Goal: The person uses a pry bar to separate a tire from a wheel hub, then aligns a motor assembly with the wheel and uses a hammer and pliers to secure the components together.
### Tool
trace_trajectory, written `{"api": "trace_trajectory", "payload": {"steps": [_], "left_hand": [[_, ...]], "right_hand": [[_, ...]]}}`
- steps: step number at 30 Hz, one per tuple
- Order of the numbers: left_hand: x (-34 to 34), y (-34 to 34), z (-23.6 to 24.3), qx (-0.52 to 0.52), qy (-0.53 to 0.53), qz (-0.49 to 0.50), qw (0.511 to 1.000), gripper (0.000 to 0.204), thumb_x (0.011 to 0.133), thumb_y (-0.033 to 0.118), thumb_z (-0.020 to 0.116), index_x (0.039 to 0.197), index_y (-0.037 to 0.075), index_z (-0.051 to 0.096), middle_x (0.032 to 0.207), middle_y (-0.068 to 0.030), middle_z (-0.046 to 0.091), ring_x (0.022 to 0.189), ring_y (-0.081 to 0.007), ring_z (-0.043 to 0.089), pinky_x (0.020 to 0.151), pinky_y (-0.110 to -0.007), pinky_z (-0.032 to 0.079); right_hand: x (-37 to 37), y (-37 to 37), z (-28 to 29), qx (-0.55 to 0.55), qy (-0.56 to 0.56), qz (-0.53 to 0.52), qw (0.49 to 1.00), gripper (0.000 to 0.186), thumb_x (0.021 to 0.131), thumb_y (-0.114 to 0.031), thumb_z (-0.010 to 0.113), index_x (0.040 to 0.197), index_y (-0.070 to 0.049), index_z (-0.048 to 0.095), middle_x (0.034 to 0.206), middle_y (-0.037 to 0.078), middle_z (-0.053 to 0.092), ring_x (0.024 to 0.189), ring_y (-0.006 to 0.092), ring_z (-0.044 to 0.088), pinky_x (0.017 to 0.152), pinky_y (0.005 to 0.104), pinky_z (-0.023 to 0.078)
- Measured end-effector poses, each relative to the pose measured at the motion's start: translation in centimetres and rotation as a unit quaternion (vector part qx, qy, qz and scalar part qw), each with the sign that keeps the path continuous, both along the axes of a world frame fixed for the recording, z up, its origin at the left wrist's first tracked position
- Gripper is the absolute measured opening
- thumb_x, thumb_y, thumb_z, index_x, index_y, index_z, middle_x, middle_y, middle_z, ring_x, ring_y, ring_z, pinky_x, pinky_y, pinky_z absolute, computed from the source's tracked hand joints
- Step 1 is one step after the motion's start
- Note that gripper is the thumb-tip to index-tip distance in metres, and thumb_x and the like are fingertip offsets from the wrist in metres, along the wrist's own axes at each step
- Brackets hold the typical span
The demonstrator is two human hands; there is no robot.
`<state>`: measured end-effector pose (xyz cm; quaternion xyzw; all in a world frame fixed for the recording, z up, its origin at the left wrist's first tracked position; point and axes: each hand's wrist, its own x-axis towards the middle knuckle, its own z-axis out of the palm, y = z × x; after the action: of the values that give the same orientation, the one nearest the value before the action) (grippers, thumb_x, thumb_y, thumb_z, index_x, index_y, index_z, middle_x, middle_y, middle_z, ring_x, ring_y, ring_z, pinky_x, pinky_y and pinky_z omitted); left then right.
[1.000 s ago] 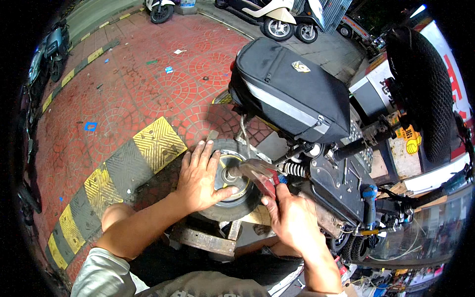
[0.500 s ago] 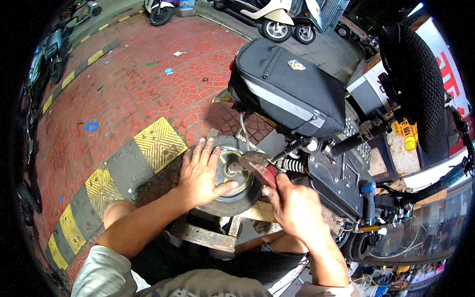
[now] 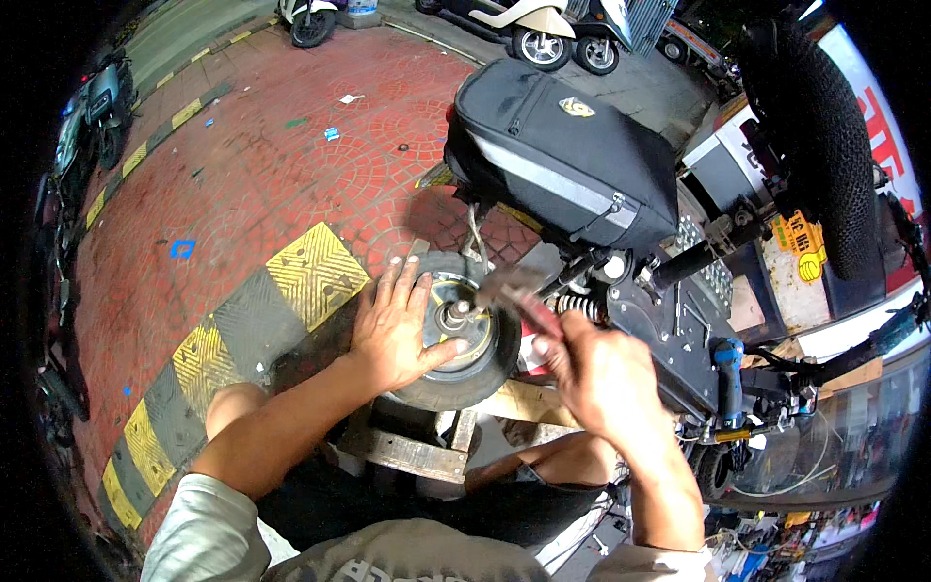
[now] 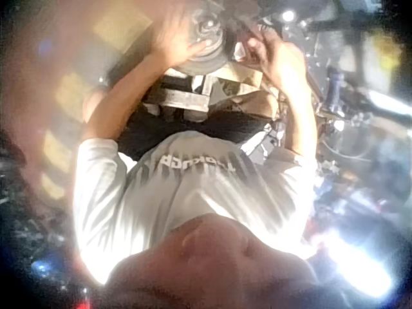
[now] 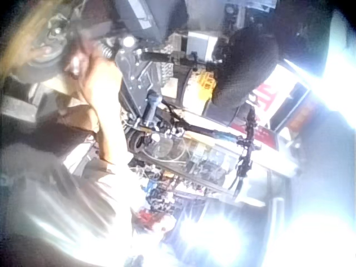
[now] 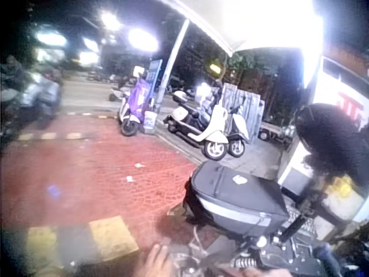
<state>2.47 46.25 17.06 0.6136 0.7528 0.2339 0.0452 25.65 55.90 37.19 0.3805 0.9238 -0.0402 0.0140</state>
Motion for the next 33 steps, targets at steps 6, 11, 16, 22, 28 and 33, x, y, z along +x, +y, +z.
{"api": "trace_trajectory", "payload": {"steps": [6,11,16,22,28,33], "left_hand": [[0.4,0.4,0.1,-0.002,0.006,-0.002,1.0,0.117,0.092,0.083,0.065,0.162,-0.009,0.048,0.175,-0.0326,0.033,0.164,-0.0495,0.029,0.129,-0.067,0.027],[0.0,-0.2,0.3,-0.012,0.009,0.001,1.0,0.115,0.092,0.081,0.066,0.163,-0.007,0.047,0.177,-0.0307,0.032,0.166,-0.0476,0.027,0.13,-0.067,0.024],[-0.2,0.4,0.8,-0.014,-0.016,-0.012,1.0,0.122,0.088,0.087,0.067,0.166,-0.004,0.044,0.178,-0.0304,0.03,0.167,-0.0491,0.023,0.13,-0.069,0.023],[-1.2,-0.4,0.9,-0.048,-0.02,-0.068,0.996,0.133,0.079,0.091,0.074,0.176,0.009,0.033,0.182,-0.0278,0.021,0.168,-0.0533,0.014,0.129,-0.075,0.02],[-1.3,-0.6,1.1,-0.075,-0.027,-0.066,0.995,0.135,0.077,0.091,0.075,0.176,0.009,0.032,0.183,-0.0249,0.022,0.169,-0.0531,0.011,0.129,-0.075,0.02],[-0.9,-0.6,0.8,-0.07,-0.019,-0.072,0.995,0.136,0.077,0.092,0.073,0.176,0.008,0.032,0.182,-0.0233,0.028,0.168,-0.0541,0.014,0.128,-0.076,0.022]], "right_hand": [[0.4,-1.2,-0.4,-0.041,0.259,-0.028,0.965,0.026,0.114,-0.026,0.066,0.116,0.0,0.066,0.081,0.015,0.073,0.077,0.0237,0.07,0.07,0.0428,0.056],[-0.6,-1.0,-1.6,-0.029,0.016,0.036,0.999,0.038,0.111,-0.042,0.065,0.105,-0.004,0.064,0.071,0.024,0.07,0.073,0.0506,0.072,0.065,0.0578,0.057],[0.2,-1.2,-1.2,-0.083,0.255,0.029,0.963,0.027,0.106,-0.026,0.077,0.105,-0.002,0.066,0.07,0.018,0.063,0.061,0.0356,0.066,0.06,0.0471,0.052],[-1.8,-1.0,0.8,-0.311,0.619,0.04,0.72,0.04,0.112,-0.047,0.065,0.101,-0.011,0.052,0.077,0.0,0.046,0.059,0.0117,0.045,0.057,0.0336,0.047],[-2.9,-1.6,3.2,-0.254,0.703,0.172,0.641,0.048,0.115,-0.062,0.053,0.1,-0.017,0.048,0.071,-0.002,0.043,0.053,0.0102,0.042,0.048,0.0308,0.043],[-7.1,-0.6,-7.7,-0.181,0.636,0.008,0.75,0.049,0.108,-0.052,0.074,0.091,-0.012,0.052,0.066,-0.001,0.046,0.051,0.0112,0.041,0.048,0.0309,0.039]]}}
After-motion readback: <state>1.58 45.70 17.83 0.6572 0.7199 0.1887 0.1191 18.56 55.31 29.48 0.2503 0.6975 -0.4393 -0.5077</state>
